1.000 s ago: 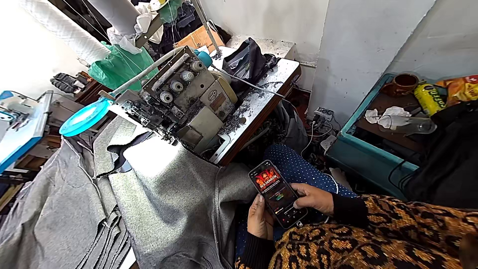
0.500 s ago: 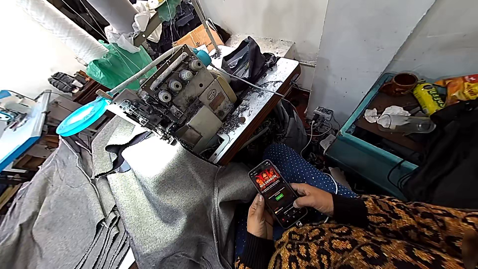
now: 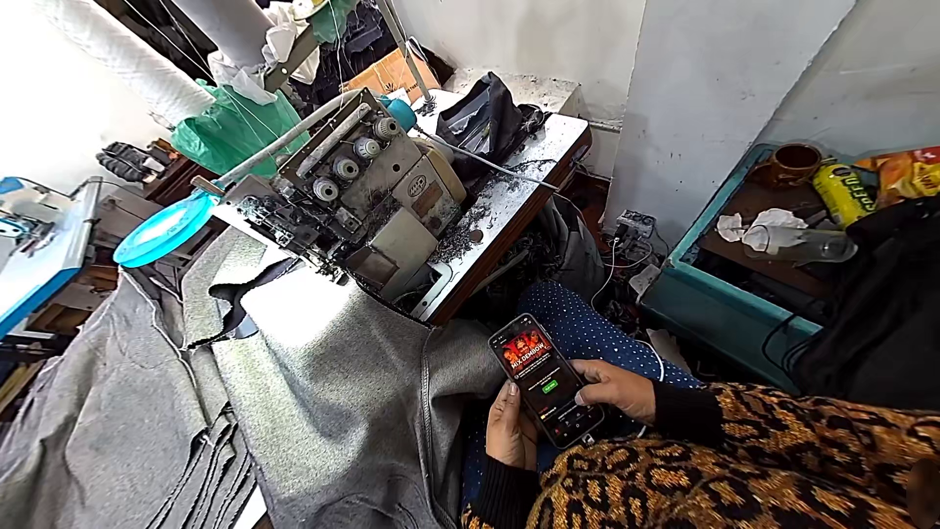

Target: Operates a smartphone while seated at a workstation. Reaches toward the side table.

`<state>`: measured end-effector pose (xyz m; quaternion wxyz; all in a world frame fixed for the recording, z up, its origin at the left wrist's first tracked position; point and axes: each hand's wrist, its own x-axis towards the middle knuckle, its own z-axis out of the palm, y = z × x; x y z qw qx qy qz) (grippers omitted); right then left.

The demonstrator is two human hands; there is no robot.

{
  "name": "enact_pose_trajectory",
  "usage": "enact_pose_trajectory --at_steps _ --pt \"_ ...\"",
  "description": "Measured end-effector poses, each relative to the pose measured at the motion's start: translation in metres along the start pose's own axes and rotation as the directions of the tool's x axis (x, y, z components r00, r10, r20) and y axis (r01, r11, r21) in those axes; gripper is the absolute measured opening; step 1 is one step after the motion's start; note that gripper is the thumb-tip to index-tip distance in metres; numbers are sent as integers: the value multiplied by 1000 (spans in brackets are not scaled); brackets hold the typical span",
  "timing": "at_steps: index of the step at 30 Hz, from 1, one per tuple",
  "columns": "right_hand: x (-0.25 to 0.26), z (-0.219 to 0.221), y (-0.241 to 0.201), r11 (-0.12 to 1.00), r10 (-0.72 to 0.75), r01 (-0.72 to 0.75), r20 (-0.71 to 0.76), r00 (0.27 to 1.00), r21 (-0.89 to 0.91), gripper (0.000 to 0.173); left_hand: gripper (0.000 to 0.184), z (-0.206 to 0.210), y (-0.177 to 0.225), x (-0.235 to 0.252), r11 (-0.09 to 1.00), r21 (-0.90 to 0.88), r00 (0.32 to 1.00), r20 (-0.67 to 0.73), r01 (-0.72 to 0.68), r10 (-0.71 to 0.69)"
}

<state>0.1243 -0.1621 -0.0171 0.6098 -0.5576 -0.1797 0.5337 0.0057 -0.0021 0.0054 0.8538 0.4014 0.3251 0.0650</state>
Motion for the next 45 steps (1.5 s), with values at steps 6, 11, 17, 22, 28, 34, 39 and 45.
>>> enact_pose_trajectory --at_steps 6,11,17,22,28,34,39,45 --pt "0 -1 7 992 1 -1 -4 1000 125 37 37 0 1 0 1000 9 1000 -4 2 -2" --pt "-2 0 5 988 10 -8 -11 1000 153 36 37 0 2 0 1000 9 1000 2 10 -10" --pt "-3 -2 6 995 -4 1 32 999 102 48 37 0 2 0 1000 8 1000 2 15 -15" --pt "-3 -4 8 997 -24 19 69 997 77 66 37 0 2 0 1000 11 1000 6 16 -16" --pt "-5 -4 4 998 11 -18 125 992 54 80 37 0 1 0 1000 2 1000 11 9 -9" --pt "-4 -5 5 999 16 -23 127 992 50 82 37 -1 0 0 1000 -5 1000 12 9 -9" --pt "-3 -5 9 998 -2 -6 118 993 64 77 37 -1 0 0 1000 -15 1000 7 10 -10" --pt "-5 -4 5 999 1 -7 113 994 48 74 37 1 0 0 1000 9 1000 -4 9 -9"
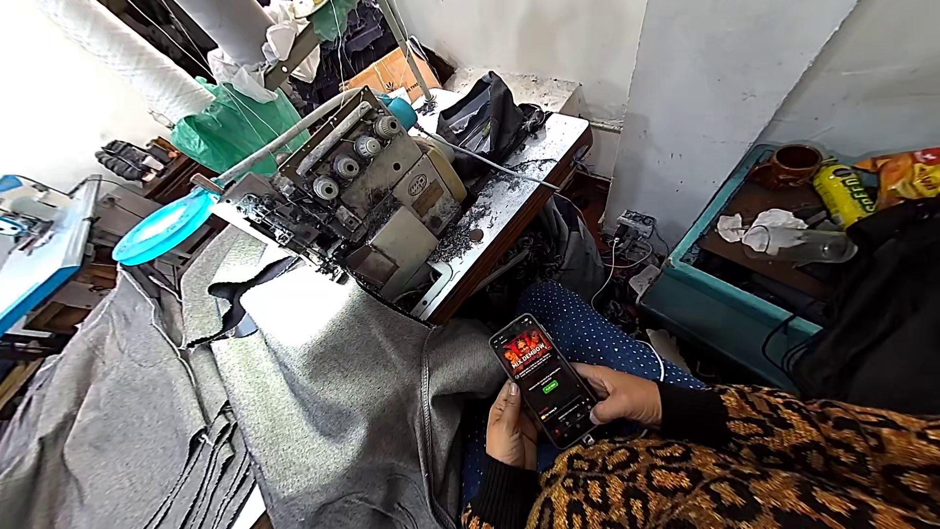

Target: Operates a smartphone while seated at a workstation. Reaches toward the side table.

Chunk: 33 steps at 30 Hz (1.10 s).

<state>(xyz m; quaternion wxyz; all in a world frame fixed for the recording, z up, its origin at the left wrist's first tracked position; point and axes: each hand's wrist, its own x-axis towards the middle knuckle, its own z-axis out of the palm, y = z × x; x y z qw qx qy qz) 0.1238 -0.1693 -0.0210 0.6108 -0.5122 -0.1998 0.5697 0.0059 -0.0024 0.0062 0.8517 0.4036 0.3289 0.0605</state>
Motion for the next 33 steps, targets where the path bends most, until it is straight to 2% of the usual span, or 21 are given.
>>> enact_pose_trajectory --at_steps 6,14,26,33 --pt "-1 3 -6 996 59 -61 -31 998 -72 77 37 0 0 0 1000 -8 1000 4 2 -2" --pt "1 1 0 1000 5 -4 -5 1000 25 72 37 0 -1 1 1000 -10 1000 -4 4 -4" --pt "1 1 1 1000 -5 5 -20 1000 24 65 37 -1 0 0 1000 -12 1000 14 -1 1" --pt "5 2 -5 999 -9 6 -77 997 -33 45 37 -1 1 0 1000 -7 1000 17 1 -1"
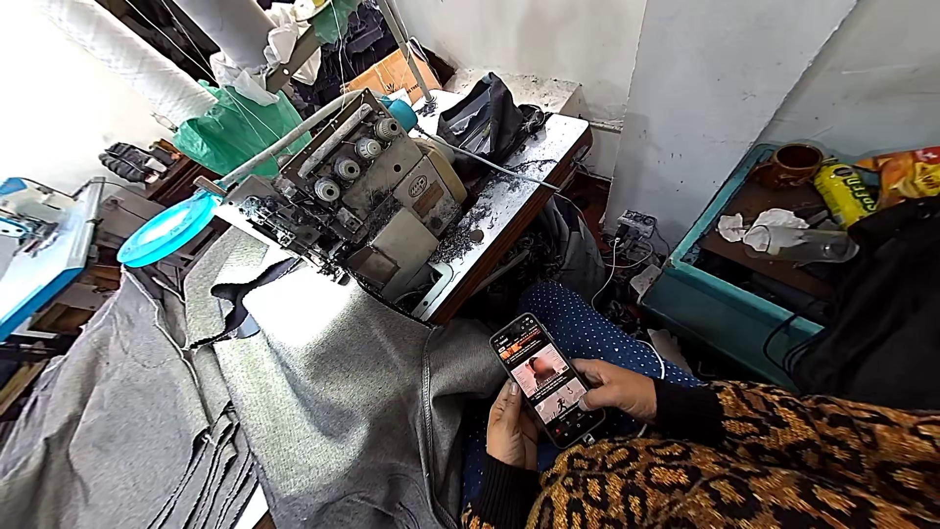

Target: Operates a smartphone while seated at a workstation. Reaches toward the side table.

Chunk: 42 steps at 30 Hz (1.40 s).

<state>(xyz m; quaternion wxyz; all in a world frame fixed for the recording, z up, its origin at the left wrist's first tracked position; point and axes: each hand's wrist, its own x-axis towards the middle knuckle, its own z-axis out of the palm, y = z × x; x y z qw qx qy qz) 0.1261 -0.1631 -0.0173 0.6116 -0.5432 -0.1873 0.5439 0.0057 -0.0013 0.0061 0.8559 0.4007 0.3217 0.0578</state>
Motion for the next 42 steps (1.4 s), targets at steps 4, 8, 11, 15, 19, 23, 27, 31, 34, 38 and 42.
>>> enact_pose_trajectory --at_steps 4,8,11,15,19,23,27,31,34,38,42 --pt "1 0 -1 1000 -1 1 -4 1000 -8 44 37 0 0 0 1000 7 1000 4 -6 6" --pt "1 0 -2 1000 2 -2 -5 1000 -18 42 38 0 0 -1 1000 3 1000 0 -3 3" --pt "2 1 -7 998 -8 4 -51 999 -66 39 37 0 0 -1 1000 3 1000 6 -6 6" --pt "10 0 -11 961 -137 76 -220 966 -265 54 37 0 0 0 1000 3 1000 2 -1 1" --pt "11 -1 -20 799 -390 161 -296 872 -579 62 37 0 -1 0 1000 -8 1000 -1 -5 5" --pt "11 -1 -20 629 -562 195 -267 783 -752 59 37 -1 -1 0 1000 -4 1000 2 -1 1" --pt "15 -1 -18 460 -644 175 -191 741 -870 56 37 -1 -2 0 1000 -5 1000 5 1 -1" --pt "20 0 -18 392 -642 142 -160 750 -909 54 37 -1 -2 0 1000 -3 1000 6 3 -3" --pt "23 -1 -20 407 -581 113 -162 798 -906 52 37 -1 -2 0 1000 -2 1000 4 4 -4" --pt "23 -1 -22 430 -597 145 -160 786 -891 52 37 -2 -2 0 1000 5 1000 -2 3 -3" --pt "17 -1 -22 474 -659 199 -196 726 -858 50 37 -1 -3 0 1000 10 1000 -9 -9 9"
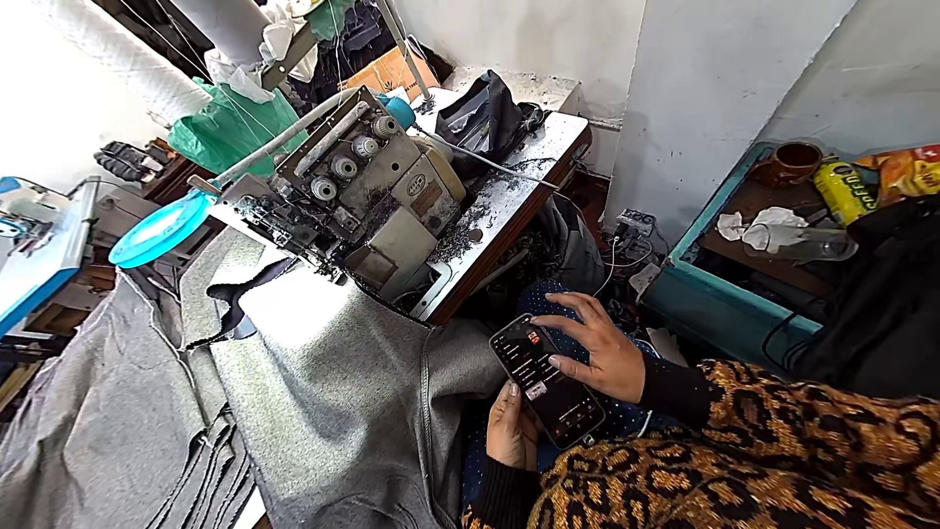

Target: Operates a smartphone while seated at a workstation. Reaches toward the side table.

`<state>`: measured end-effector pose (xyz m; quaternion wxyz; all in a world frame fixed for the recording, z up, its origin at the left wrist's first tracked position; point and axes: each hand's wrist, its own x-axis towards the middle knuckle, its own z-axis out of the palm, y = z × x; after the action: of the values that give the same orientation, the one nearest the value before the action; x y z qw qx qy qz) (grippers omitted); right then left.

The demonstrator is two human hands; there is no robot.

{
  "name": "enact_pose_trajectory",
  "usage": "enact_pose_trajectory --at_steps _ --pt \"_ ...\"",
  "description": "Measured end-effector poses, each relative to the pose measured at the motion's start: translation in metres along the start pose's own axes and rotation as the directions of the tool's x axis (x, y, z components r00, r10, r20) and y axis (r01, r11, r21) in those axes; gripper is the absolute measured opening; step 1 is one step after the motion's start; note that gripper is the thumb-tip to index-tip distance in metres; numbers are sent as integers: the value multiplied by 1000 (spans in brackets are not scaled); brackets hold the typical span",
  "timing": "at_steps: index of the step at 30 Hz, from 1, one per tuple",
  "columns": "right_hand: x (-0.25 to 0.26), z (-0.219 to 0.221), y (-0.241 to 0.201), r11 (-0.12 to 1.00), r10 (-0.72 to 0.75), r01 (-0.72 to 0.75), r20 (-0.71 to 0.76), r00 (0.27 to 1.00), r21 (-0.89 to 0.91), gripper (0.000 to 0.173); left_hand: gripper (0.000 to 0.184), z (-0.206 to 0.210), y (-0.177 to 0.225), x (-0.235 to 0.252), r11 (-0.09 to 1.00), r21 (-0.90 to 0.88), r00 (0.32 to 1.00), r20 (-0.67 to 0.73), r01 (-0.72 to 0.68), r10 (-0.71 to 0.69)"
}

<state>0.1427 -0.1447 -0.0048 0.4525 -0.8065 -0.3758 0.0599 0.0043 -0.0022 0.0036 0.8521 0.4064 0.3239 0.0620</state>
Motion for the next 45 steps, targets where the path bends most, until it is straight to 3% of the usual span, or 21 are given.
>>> enact_pose_trajectory --at_steps 8,18,26,33,45 --pt "-11 -2 2 978 156 -160 44 987 131 52 36 1 1 0 1000 -8 1000 1 10 -10" --pt "-2 6 -4 1000 -11 11 107 994 1 51 37 2 2 -1 1000 0 1000 22 4 -4" --pt "2 9 -8 992 9 19 225 974 -121 52 37 3 3 -1 1000 2 1000 18 7 -7" --pt "2 7 -3 989 -116 107 -87 990 -102 53 36 2 2 0 1000 3 1000 -17 13 -13" --pt "-37 4 17 997 -67 64 -64 996 -52 49 36 2 2 0 1000 17 1000 -20 8 -8"
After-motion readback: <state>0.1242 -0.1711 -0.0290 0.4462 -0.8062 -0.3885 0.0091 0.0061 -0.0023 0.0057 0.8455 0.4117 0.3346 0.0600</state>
